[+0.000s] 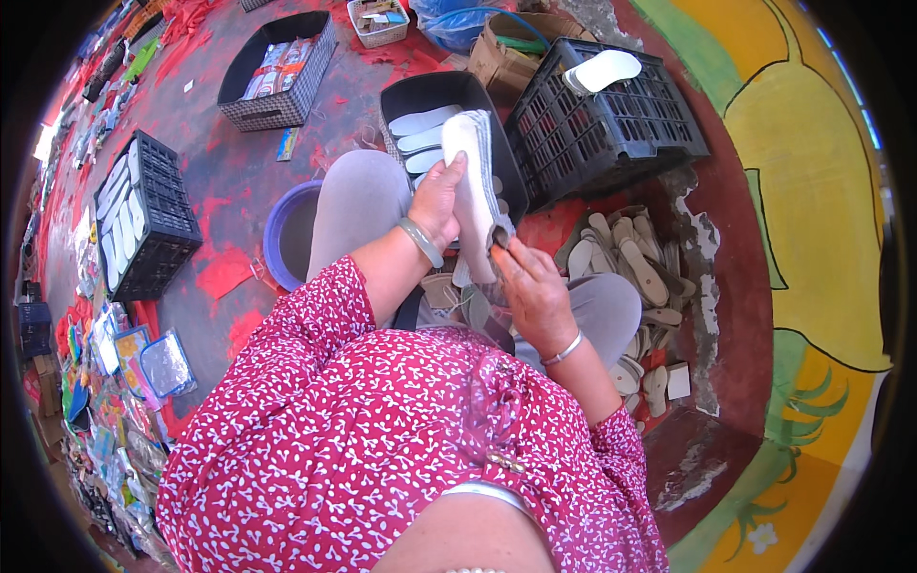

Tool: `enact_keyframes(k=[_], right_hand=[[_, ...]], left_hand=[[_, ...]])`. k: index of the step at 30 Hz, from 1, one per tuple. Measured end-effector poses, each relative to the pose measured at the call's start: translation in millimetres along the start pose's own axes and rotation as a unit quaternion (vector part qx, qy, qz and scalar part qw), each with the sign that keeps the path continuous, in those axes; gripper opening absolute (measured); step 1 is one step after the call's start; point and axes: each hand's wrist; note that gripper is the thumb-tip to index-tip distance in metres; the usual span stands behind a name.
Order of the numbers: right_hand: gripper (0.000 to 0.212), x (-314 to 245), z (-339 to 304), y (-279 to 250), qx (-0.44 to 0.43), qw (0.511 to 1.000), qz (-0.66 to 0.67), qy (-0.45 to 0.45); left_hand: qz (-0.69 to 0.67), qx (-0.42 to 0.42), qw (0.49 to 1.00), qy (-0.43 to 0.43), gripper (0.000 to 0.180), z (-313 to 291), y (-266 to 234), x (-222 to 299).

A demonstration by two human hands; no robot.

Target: The person sorts through a pile of shoe insoles, picking them up one by one, wiping them with a cloth, and placing them into a black plastic crate.

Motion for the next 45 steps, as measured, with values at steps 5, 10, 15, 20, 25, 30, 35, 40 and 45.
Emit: enact_keyframes(k=[5,10,15,20,25,30,35,40,45], right_hand=[[0.042,4.2,-24.5,-0.1,-0.008,0.997,-0.081,0.01],[0.041,4.1,-37.7,3.7,-0.032,0.998,-0.055,-0.014],[0.033,25.4,-43.0,-0.4,0.09,0.983,0.034,0.159],[0.037,33.8,-0.8,-54.3,0.237,0.804,0.456,0.3],[0.035,13.9,30.1,-72.8,0.26,0.918,0.223,0.197],[0.037,-17.8,59.9,-52.5,0.194,0.973,-0.122,-0.04],[0.035,-10.8,50.1,-42.2,0.193,0.975,-0.107,-0.008],[0.037,-0.3,36.3,-44.6,0.206,0.977,-0.06,0.002],[0.037,5.3,23.8,-42.7,0.234,0.971,-0.023,0.042]], left_hand=[[-0.031,0.037,0.999,0.003,0.026,1.9,1.1,5.6],[-0.082,0.056,0.994,-0.038,0.032,3.7,3.7,12.8],[-0.043,-0.005,0.999,-0.013,0.031,4.1,4.5,16.5],[0.177,-0.145,0.972,0.048,0.031,-6.9,9.0,3.7],[0.32,-0.238,0.902,0.165,0.027,-16.8,6.7,-7.7],[0.465,-0.28,0.792,0.278,0.024,-32.4,22.3,0.1],[0.534,-0.316,0.693,0.368,0.02,-36.7,21.1,6.3],[0.493,-0.324,0.721,0.362,0.022,-36.3,15.9,-3.1],[0.48,-0.317,0.749,0.33,0.024,-40.4,15.1,-4.7]])
Point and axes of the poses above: each hand's wrist, its own z-axis towards the middle knuckle, its own y-axis out of the palm, x = y × z, and after that the axes turned 8 degrees about y, right-handed
